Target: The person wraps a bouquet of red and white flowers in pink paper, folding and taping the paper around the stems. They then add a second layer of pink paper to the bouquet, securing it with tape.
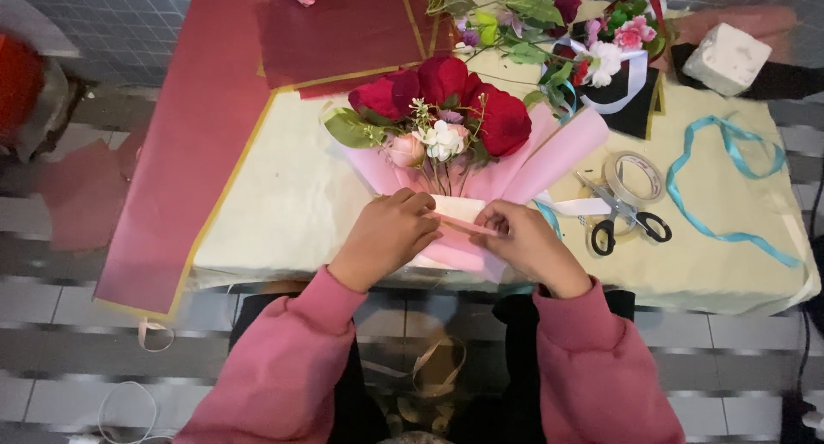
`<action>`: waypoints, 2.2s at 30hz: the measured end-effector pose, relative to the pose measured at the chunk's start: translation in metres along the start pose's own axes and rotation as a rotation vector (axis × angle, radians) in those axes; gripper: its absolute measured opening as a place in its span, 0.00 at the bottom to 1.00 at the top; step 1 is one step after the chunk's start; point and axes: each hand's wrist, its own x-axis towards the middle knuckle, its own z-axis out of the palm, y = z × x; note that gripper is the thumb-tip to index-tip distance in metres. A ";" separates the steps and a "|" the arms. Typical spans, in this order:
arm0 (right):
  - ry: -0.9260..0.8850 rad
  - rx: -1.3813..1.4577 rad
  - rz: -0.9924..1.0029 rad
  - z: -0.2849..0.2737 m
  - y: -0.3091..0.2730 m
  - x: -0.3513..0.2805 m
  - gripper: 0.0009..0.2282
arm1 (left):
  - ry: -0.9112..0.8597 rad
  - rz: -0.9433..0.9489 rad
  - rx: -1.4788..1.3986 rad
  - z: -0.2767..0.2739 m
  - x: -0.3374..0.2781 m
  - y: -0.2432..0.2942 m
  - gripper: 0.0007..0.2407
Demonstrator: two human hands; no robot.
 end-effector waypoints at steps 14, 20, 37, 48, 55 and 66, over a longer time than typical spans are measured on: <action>0.445 -0.138 -0.474 0.000 0.010 0.005 0.07 | 0.304 -0.062 0.053 0.000 0.029 0.001 0.03; 0.487 -0.194 -0.693 -0.011 -0.005 -0.012 0.07 | 0.437 -0.028 0.068 -0.019 0.023 0.012 0.04; 0.127 -0.039 -0.127 -0.001 0.009 0.000 0.09 | -0.188 -0.460 -0.258 -0.011 0.020 0.001 0.07; -0.001 -0.131 -0.105 -0.015 -0.002 -0.009 0.05 | -0.310 -0.431 -0.235 -0.014 0.011 0.004 0.10; 0.114 -0.139 -0.404 -0.021 0.004 -0.008 0.03 | -0.473 -0.384 -0.492 -0.068 0.011 0.026 0.08; 0.392 -0.201 -0.609 -0.004 0.024 0.014 0.04 | -0.199 -0.391 -0.243 -0.014 -0.007 0.066 0.12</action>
